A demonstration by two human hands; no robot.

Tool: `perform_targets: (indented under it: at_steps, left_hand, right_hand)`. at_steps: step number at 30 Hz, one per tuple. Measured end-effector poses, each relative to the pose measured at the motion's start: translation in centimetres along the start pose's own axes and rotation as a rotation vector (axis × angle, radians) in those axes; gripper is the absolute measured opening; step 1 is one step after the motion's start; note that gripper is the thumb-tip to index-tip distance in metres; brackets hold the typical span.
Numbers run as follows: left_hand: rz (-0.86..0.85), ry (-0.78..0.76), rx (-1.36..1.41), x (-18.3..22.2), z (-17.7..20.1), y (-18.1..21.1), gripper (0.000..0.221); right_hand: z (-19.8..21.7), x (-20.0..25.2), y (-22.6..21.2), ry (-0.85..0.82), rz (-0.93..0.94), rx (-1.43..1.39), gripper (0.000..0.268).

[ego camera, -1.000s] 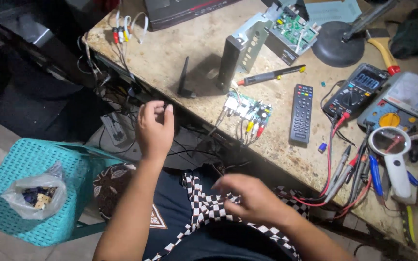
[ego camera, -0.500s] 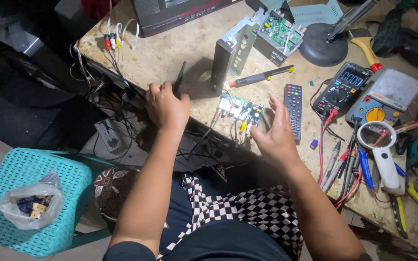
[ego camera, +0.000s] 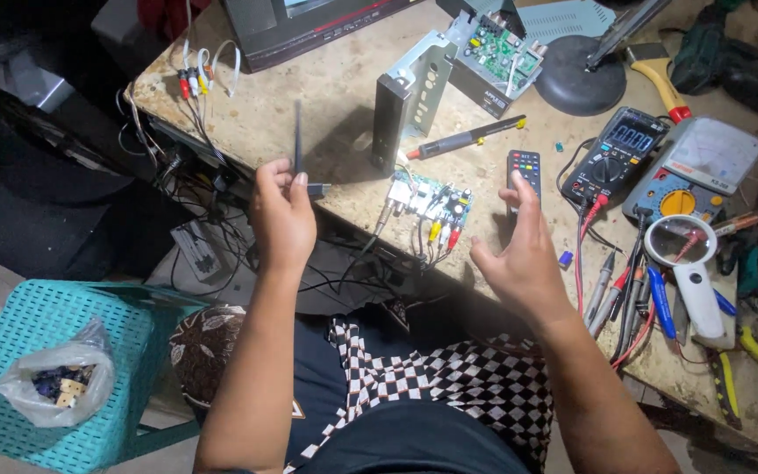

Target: Assembling a circuit board into a metal housing, connecting cables, and testing the device using a multimeter and remote control.

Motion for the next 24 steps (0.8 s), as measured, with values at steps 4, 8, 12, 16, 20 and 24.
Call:
perform_targets:
  at_steps: [4,8,12,16,20,24]
  left_hand:
    - [0.003,-0.033,0.205,2.4,1.6,2.9,0.014]
    - [0.035,-0.108,0.292,5.2,1.4,5.8,0.016]
    - [-0.057,-0.06,0.258,7.5,0.1,6.7,0.016]
    - [-0.151,-0.026,0.119,8.0,-0.8,6.9,0.018]
    - [-0.173,-0.016,0.092,8.3,-1.3,6.8,0.018]
    - [-0.205,-0.013,0.021,8.7,-2.1,6.8,0.021]
  right_hand:
    - [0.6,-2.1,3.0,-0.028,0.091,0.274,0.103]
    - [0.4,-3.2,4.6,-0.09,0.13,0.317,0.107]
    - [0.6,-3.3,4.7,-0.086,0.116,0.305,0.105]
    - [1.2,-5.9,4.5,0.002,0.315,0.272,0.06]
    - [1.1,-9.1,1.8,-0.077,0.477,0.256,0.017]
    - [-0.6,-11.5,-2.3,-0.205,0.413,0.342,0.018]
Point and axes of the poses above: each hand's wrist, its own x-axis away from the middle knuckle, its own z-axis out of the back of the hand, y = z × x, the point moved 3 cm from there along -x, towards the middle knuckle, and after that the axes turned 14 degrees about -z, right-handed, at the moved point
